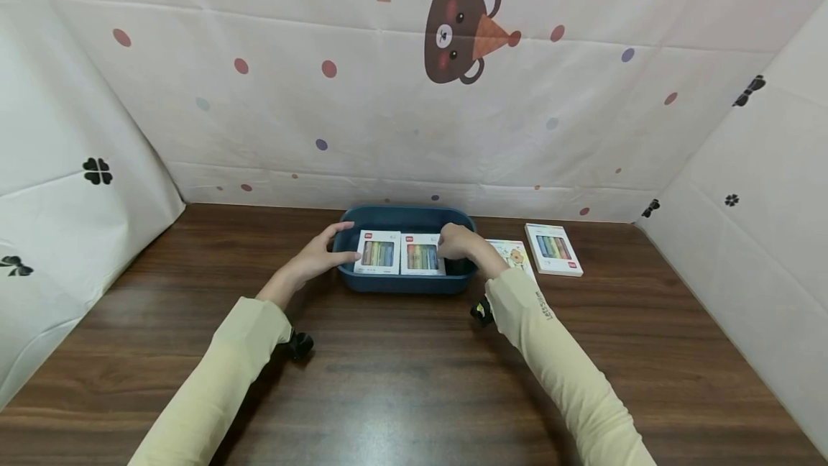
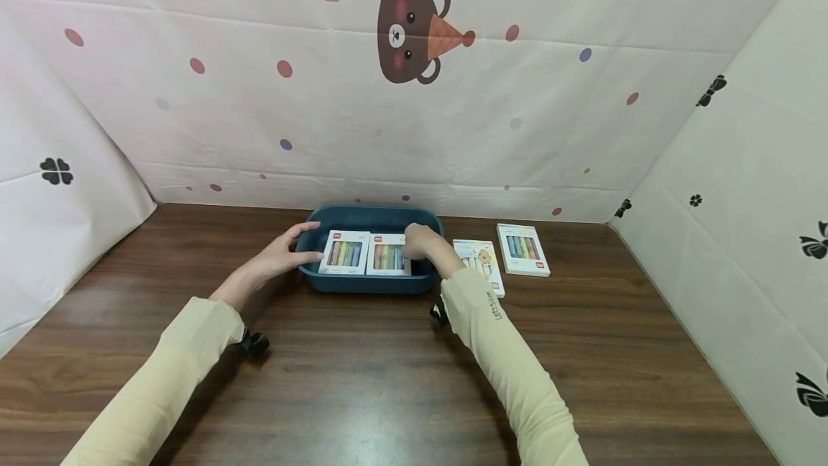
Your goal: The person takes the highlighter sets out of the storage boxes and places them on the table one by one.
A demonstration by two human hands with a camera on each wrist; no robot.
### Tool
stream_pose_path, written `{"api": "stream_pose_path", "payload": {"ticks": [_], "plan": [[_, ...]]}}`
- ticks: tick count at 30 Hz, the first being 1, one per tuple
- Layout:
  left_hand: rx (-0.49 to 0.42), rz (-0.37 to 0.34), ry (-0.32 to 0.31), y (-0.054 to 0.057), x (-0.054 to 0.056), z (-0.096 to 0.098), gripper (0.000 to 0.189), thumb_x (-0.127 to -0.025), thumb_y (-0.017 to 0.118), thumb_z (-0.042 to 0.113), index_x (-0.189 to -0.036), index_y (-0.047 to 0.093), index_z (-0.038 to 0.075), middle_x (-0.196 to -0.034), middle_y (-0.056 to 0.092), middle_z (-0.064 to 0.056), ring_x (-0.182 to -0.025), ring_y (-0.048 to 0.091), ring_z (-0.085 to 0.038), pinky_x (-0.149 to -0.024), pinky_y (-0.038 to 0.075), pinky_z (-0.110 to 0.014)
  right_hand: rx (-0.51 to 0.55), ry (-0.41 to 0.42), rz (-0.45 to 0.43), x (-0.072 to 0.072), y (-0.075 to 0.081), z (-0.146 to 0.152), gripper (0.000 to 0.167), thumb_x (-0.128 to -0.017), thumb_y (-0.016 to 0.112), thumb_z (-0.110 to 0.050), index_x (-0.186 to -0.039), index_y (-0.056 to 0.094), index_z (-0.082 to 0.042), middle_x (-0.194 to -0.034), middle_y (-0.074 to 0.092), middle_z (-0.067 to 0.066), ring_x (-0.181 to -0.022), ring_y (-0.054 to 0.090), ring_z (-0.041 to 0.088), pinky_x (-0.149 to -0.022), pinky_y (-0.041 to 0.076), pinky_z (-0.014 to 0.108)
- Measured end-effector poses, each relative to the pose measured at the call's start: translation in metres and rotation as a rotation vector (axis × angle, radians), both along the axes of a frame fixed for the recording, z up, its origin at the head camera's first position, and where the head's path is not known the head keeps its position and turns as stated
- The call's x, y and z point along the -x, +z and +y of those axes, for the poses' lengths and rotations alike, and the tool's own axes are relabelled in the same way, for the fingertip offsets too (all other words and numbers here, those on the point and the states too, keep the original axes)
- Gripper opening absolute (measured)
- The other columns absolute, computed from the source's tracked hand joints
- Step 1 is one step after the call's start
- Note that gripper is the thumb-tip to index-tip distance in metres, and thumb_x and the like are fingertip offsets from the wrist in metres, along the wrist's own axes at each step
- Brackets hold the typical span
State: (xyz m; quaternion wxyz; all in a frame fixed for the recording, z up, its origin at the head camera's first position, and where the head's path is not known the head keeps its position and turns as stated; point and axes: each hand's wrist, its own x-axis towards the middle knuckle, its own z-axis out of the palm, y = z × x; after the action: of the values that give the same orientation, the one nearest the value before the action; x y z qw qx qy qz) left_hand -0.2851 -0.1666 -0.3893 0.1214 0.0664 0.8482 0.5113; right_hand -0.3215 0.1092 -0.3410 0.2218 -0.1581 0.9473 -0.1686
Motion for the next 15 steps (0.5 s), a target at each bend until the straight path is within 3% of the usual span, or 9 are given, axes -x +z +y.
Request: {"api": "stream_pose_path", "payload": {"ticks": [4,10,13,15], "plan": [[-0.010,-0.010,-0.009,0.005,-0.002,0.001,0.074,-0.084,0.065,0.027,-0.144,0.023,0.017,-0.150,0.010,-0.018,-0.135,0.010,-0.041,-0.101,0.019,-0.062,0.020,0.019,-0.002,-0.003,0.000,0.000,0.041,-0.086,0.051,-0.006,-0.050,0.035,-0.013,-0.049,0.033,-0.002,-0.045,0.030,0.011,-0.044,0.028,0.022],[-0.031,-0.029,-0.013,0.028,-0.019,0.008,0.070,-0.086,0.062,0.019,-0.143,0.023,0.010,-0.149,0.010,-0.021,-0.134,0.009,-0.042,-0.102,0.017,-0.061,0.072,0.009,-0.018,-0.005,-0.001,0.001,0.033,-0.087,0.052,-0.006,-0.055,0.046,-0.007,-0.047,0.032,-0.003,-0.043,0.029,0.010,-0.045,0.028,0.022],[-0.024,-0.032,-0.010,0.035,-0.025,0.012,0.067,-0.087,0.060,0.017,-0.143,0.023,0.009,-0.149,0.011,-0.021,-0.135,0.009,-0.041,-0.103,0.018,-0.059,0.090,0.007,-0.022,-0.006,-0.001,0.001,0.018,-0.087,0.052,-0.006,-0.078,0.065,0.001,-0.050,0.036,-0.002,-0.043,0.030,0.010,-0.049,0.032,0.023],[-0.028,-0.036,-0.009,0.035,-0.025,0.012,0.067,-0.087,0.060,0.016,-0.143,0.023,0.009,-0.149,0.010,-0.021,-0.135,0.008,-0.041,-0.103,0.017,-0.059,0.093,0.013,-0.012,-0.006,-0.002,0.001,0.019,-0.087,0.052,-0.006,-0.092,0.067,0.004,-0.052,0.036,-0.001,-0.044,0.030,0.010,-0.050,0.032,0.023]]}}
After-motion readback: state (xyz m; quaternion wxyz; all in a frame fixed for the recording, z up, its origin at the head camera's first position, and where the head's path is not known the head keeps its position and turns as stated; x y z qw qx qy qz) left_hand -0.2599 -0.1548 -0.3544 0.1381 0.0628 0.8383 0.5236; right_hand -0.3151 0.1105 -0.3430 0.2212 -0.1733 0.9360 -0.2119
